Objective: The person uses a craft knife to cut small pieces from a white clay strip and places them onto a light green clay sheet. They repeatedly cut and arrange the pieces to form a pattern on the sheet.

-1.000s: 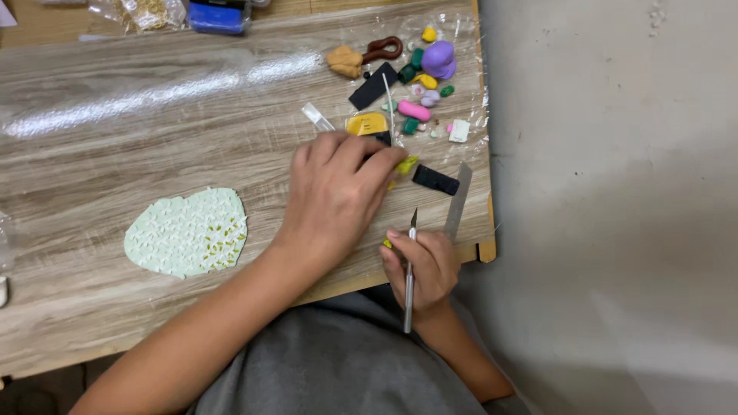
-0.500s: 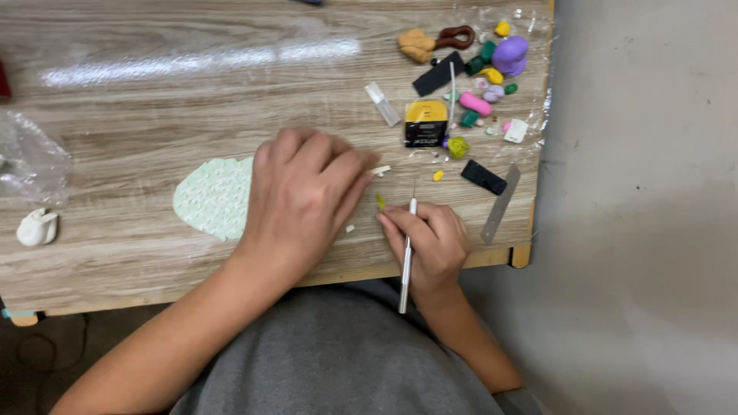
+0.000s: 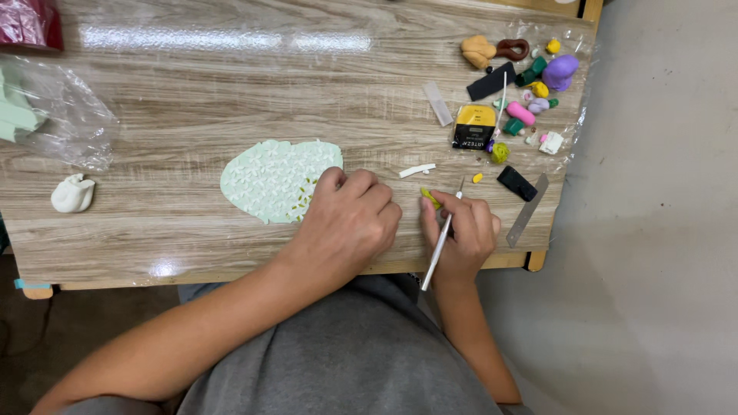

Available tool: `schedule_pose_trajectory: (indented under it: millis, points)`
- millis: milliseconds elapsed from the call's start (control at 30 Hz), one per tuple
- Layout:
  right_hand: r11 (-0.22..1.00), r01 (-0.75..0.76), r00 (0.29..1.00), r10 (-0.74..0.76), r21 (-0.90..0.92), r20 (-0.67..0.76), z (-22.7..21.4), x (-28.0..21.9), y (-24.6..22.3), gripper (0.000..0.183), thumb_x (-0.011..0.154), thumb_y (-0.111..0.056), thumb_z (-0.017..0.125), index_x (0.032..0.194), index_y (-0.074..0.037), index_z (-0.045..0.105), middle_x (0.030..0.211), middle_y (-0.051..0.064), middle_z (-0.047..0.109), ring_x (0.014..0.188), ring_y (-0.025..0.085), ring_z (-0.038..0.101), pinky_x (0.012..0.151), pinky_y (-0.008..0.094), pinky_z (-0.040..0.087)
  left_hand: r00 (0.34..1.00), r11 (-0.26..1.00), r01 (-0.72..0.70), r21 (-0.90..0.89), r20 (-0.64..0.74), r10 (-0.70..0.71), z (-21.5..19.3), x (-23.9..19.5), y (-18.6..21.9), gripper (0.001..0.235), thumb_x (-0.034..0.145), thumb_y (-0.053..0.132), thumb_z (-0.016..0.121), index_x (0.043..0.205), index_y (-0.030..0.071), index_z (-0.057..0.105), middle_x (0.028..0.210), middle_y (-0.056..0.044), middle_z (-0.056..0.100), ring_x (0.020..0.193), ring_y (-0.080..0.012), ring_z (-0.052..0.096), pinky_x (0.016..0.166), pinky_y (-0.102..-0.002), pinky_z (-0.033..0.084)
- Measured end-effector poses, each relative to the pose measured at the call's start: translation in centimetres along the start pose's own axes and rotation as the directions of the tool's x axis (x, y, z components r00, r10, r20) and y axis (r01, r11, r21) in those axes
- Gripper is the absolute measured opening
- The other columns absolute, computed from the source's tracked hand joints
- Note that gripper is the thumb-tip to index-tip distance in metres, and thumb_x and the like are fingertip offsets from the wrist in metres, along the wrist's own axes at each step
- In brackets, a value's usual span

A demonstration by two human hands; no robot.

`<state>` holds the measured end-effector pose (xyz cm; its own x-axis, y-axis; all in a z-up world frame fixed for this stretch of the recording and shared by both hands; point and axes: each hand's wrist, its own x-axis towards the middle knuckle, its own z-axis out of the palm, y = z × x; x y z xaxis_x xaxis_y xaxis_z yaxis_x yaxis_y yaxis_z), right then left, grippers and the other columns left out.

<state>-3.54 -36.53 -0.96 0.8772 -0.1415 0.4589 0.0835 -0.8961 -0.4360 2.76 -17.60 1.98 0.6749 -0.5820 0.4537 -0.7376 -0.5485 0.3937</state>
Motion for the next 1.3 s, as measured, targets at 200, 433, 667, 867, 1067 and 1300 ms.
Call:
schedule_pose_trajectory:
  millis: [200, 433, 667, 867, 1067, 1300]
  points:
    - [0.983, -0.072, 0.986, 0.095, 0.168, -0.135, 0.2, -1.2, -0.2, 0.015, 0.091, -0.02, 0.083, 0.096, -0.007, 0.078, 0.078, 0.005, 0.062, 0.072, 0.026, 0.064, 0.074, 0.035, 0.049, 0.991, 0.999, -0.009, -0.045, 0.134, 0.015, -2.1, 1.6, -1.5, 0.031, 0.072, 0.036, 0.083, 0.083, 0.011, 0.069, 0.08, -0.006, 0.06, 0.091, -0.0304, 0.059, 0.076, -0.049, 0.043]
    - [0.984, 0.046, 0.979, -0.01, 0.172, -0.205, 0.2, -1.0, 0.4, 0.015, 0.09, -0.015, 0.084, 0.092, -0.002, 0.078, 0.078, 0.01, 0.064, 0.067, 0.029, 0.061, 0.069, 0.038, 0.052, 0.998, 0.998, -0.063, -0.005, -0.007, 0.063, -0.1, 1.4, -0.9, 0.016, 0.089, 0.012, 0.066, 0.074, 0.009, 0.062, 0.073, -0.007, 0.053, 0.081, -0.0296, 0.057, 0.073, -0.045, 0.043]
    - [0.979, 0.069, 0.974, -0.024, 0.194, -0.224, 0.1, -1.0, 0.6, 0.014, 0.088, -0.01, 0.084, 0.092, 0.001, 0.078, 0.077, 0.012, 0.061, 0.065, 0.027, 0.059, 0.063, 0.039, 0.052, 0.987, 0.991, 0.113, 0.066, -0.122, -0.104, 1.5, 4.0, -2.0, 0.018, 0.094, 0.017, 0.067, 0.076, 0.012, 0.064, 0.074, -0.003, 0.053, 0.079, -0.0246, 0.058, 0.068, -0.04, 0.043]
    - [0.978, 0.09, 0.979, -0.052, 0.188, -0.198, -0.1, -0.8, 0.5, 0.014, 0.089, -0.012, 0.083, 0.093, 0.001, 0.078, 0.079, 0.014, 0.065, 0.065, 0.032, 0.06, 0.064, 0.043, 0.051, 0.995, 0.998, 0.061, 0.0, -0.082, -0.06, 1.3, 4.2, -2.5, 0.016, 0.093, 0.014, 0.069, 0.077, 0.011, 0.067, 0.075, -0.004, 0.054, 0.079, -0.0259, 0.057, 0.069, -0.041, 0.042]
    - [0.982, 0.089, 0.985, -0.061, 0.169, -0.163, -0.4, -0.5, -1.0, 0.011, 0.095, -0.009, 0.077, 0.097, 0.001, 0.072, 0.087, 0.013, 0.072, 0.074, 0.029, 0.063, 0.07, 0.039, 0.052, 0.996, 0.999, 0.034, -0.003, 0.08, -0.034, -4.1, 2.4, -2.5, 0.013, 0.098, 0.013, 0.065, 0.107, 0.012, 0.074, 0.09, -0.004, 0.065, 0.094, -0.027, 0.06, 0.076, -0.041, 0.042]
    - [0.979, 0.109, 0.983, -0.079, 0.175, -0.168, -0.3, -1.0, -0.9, 0.008, 0.099, -0.004, 0.073, 0.105, 0.0, 0.069, 0.091, 0.017, 0.072, 0.08, 0.025, 0.058, 0.06, 0.031, 0.051, 0.962, 0.993, -0.118, 0.026, 0.251, 0.108, -6.1, -2.0, -2.0, 0.019, 0.093, 0.008, 0.067, 0.077, 0.015, 0.06, 0.077, -0.001, 0.059, 0.085, -0.0244, 0.054, 0.072, -0.04, 0.042]
